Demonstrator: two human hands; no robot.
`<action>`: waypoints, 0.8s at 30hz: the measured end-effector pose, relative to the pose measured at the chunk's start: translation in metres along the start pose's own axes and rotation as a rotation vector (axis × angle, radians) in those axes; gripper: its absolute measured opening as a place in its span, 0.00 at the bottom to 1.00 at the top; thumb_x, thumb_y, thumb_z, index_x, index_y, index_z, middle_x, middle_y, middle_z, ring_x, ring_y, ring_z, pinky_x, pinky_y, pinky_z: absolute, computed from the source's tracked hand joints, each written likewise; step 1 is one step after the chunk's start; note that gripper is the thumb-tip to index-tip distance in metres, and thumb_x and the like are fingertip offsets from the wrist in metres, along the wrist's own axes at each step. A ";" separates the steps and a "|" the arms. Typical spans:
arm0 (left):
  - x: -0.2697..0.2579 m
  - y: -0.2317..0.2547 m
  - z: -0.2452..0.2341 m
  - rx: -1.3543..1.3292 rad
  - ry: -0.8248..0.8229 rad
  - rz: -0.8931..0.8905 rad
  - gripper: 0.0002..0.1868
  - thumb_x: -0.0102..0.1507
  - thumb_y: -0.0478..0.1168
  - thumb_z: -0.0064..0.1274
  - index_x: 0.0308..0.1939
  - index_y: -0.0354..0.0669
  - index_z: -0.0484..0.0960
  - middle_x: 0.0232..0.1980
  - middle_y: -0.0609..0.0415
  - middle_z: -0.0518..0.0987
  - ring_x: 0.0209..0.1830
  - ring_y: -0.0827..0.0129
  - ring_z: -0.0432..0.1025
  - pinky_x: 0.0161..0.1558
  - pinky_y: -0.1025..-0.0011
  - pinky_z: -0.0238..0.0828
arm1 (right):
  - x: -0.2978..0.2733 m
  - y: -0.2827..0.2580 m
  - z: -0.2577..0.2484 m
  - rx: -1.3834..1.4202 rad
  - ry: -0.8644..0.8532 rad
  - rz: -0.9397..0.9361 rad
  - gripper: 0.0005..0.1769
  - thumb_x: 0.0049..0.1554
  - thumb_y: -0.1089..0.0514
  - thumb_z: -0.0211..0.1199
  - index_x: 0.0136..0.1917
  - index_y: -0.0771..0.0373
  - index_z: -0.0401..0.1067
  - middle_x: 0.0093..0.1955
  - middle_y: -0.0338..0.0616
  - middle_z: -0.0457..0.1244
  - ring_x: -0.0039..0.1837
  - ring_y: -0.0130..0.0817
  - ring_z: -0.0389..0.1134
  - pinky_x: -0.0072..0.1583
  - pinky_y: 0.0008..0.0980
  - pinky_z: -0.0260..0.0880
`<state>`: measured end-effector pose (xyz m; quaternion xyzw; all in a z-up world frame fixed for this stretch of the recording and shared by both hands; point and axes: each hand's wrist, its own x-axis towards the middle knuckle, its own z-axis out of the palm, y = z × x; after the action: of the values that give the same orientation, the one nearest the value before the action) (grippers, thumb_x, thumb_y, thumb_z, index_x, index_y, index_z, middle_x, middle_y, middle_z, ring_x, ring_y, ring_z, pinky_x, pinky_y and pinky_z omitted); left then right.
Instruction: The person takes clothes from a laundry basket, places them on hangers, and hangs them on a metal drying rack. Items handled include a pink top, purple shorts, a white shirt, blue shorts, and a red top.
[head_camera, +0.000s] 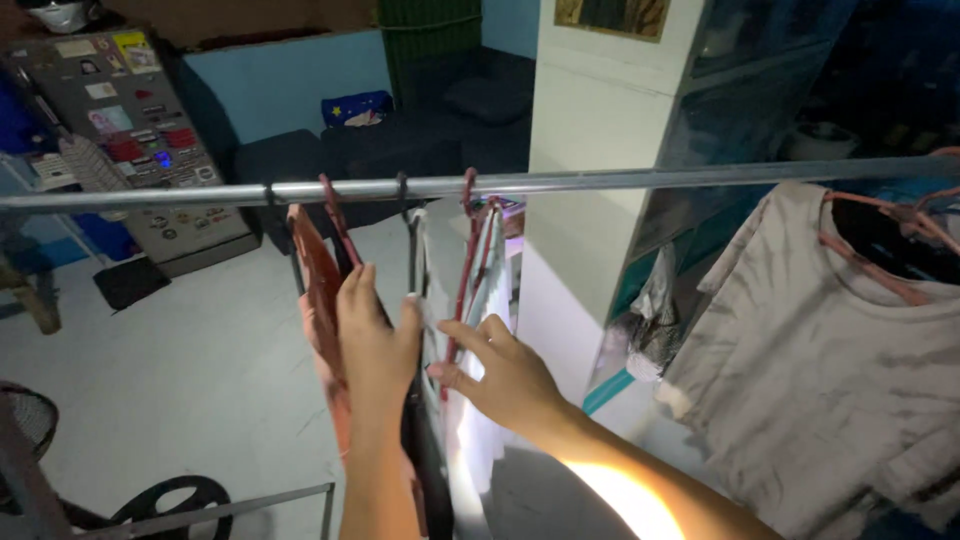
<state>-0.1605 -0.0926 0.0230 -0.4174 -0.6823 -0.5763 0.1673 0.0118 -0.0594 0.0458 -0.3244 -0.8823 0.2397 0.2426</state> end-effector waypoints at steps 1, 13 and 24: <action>0.000 -0.003 0.000 0.003 -0.001 -0.001 0.29 0.59 0.42 0.60 0.63 0.38 0.75 0.64 0.41 0.75 0.67 0.48 0.67 0.69 0.57 0.61 | -0.001 0.000 0.001 0.003 -0.002 0.000 0.32 0.57 0.38 0.65 0.72 0.47 0.66 0.55 0.49 0.61 0.55 0.45 0.69 0.56 0.43 0.69; 0.013 -0.019 0.039 -0.638 -0.146 -0.432 0.40 0.59 0.28 0.54 0.76 0.33 0.59 0.55 0.53 0.80 0.45 0.72 0.74 0.45 0.79 0.70 | -0.008 0.103 -0.024 -0.153 0.521 0.043 0.20 0.62 0.54 0.58 0.66 0.60 0.68 0.42 0.59 0.70 0.45 0.57 0.73 0.45 0.49 0.71; -0.033 0.053 0.118 -1.010 -0.235 -0.530 0.43 0.56 0.22 0.44 0.76 0.42 0.53 0.58 0.51 0.76 0.38 0.66 0.78 0.40 0.74 0.77 | -0.076 0.167 -0.108 -0.192 0.790 0.121 0.16 0.60 0.55 0.61 0.60 0.60 0.76 0.49 0.52 0.71 0.47 0.47 0.74 0.49 0.40 0.73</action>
<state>-0.0707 0.0038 0.0005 -0.3218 -0.4180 -0.8024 -0.2792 0.2013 0.0295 0.0111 -0.4640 -0.7190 0.0270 0.5167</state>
